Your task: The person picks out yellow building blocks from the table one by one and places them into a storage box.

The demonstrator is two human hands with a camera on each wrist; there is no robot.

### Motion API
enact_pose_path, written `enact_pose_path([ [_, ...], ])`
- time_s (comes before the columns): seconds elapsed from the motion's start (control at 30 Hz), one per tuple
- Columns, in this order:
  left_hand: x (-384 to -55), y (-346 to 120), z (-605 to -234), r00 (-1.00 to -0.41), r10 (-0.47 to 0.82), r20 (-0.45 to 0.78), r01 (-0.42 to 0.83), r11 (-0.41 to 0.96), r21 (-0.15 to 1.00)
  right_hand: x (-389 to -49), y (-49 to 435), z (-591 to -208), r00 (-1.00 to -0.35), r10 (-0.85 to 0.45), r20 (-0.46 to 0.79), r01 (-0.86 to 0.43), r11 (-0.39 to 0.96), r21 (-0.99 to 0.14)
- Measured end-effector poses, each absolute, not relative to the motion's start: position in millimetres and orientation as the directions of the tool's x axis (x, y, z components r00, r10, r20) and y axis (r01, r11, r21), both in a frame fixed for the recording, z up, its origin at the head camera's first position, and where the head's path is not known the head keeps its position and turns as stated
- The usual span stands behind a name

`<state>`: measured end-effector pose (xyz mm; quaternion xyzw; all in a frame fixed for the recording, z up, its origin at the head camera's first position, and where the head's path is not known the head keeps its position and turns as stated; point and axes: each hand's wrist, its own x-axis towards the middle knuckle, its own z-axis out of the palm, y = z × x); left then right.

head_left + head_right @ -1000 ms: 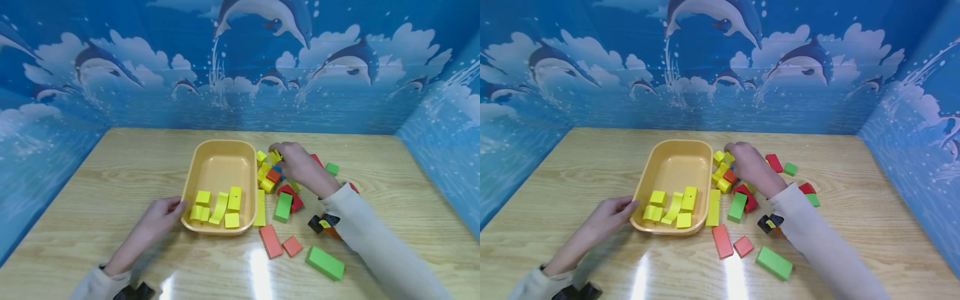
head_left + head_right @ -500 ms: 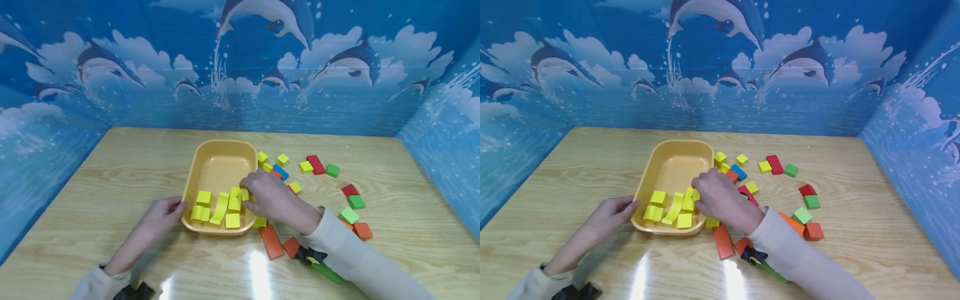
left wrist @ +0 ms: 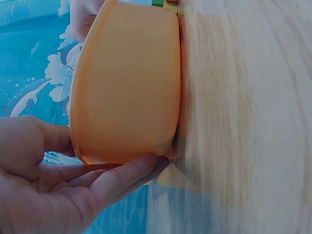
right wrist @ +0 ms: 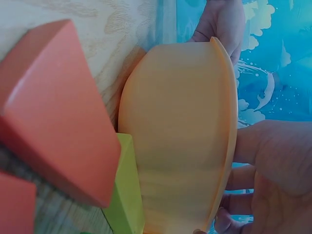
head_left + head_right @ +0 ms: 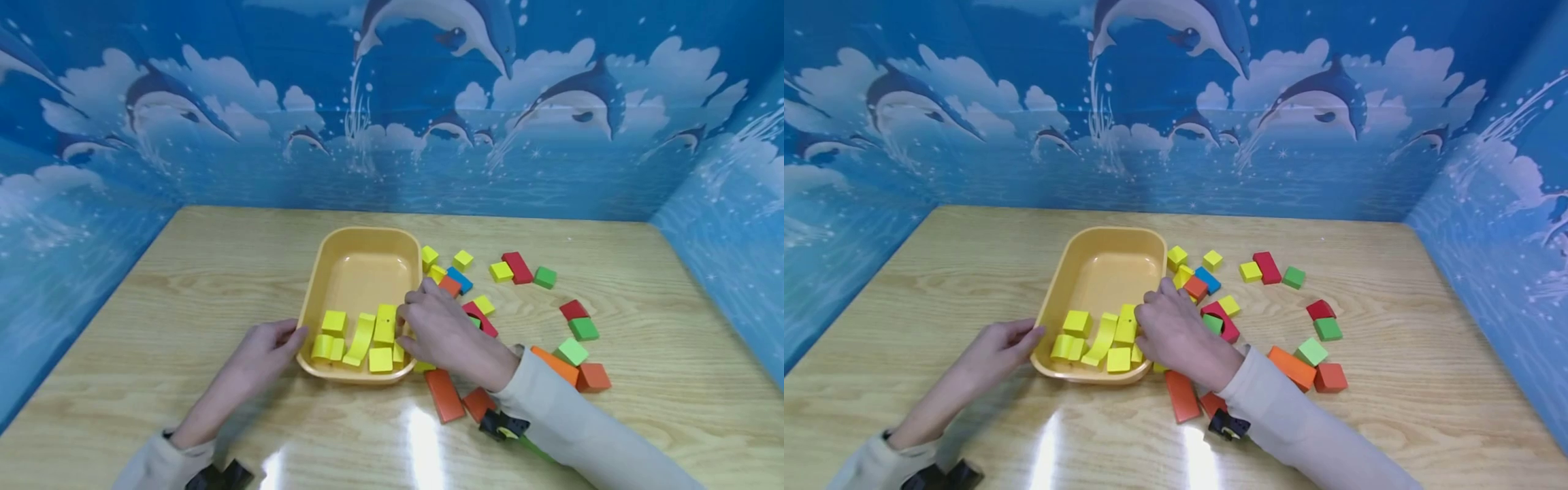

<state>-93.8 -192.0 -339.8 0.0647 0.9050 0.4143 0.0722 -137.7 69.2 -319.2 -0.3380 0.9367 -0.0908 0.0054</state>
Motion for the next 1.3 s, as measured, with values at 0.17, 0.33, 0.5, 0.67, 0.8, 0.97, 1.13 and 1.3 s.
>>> enact_pose_path([
  [0.17,-93.6,-191.8,-340.3,-0.982,0.17,-0.087,0.047,0.659,0.75,-139.4,70.8,-321.5,-0.758,-0.649,0.066,-0.647,0.734,-0.205],
  [0.33,-93.2,-192.1,-341.1,-0.982,0.165,-0.092,0.041,0.662,0.748,-147.0,81.8,-323.2,-0.715,-0.676,0.178,-0.695,0.662,-0.28],
  [0.5,-92.4,-192.5,-341.9,-0.981,0.168,-0.093,0.043,0.664,0.747,-162.7,106.6,-327.0,-0.693,-0.67,0.267,-0.716,0.592,-0.37],
  [0.67,-92.6,-193.3,-342.3,-0.98,0.172,-0.096,0.041,0.656,0.754,-172.2,130.7,-328.3,-0.746,-0.626,0.227,-0.652,0.617,-0.44],
  [0.8,-92.5,-193.8,-342.4,-0.981,0.172,-0.09,0.045,0.655,0.754,-174.8,146.2,-329.5,-0.79,-0.604,0.107,-0.581,0.683,-0.442],
  [0.97,-93.8,-193.9,-342.0,-0.982,0.169,-0.08,0.052,0.657,0.752,-175.9,164.9,-341.8,-0.815,-0.58,-0.011,-0.531,0.753,-0.389],
  [1.13,-94.6,-192.8,-342.2,-0.981,0.179,-0.069,0.067,0.656,0.752,-177.3,185.5,-356.3,-0.841,-0.541,0.02,-0.519,0.796,-0.311],
  [1.3,-94.8,-191.4,-341.0,-0.983,0.17,-0.072,0.06,0.666,0.744,-175.7,202.1,-358.1,-0.863,-0.505,0.009,-0.478,0.811,-0.337],
])
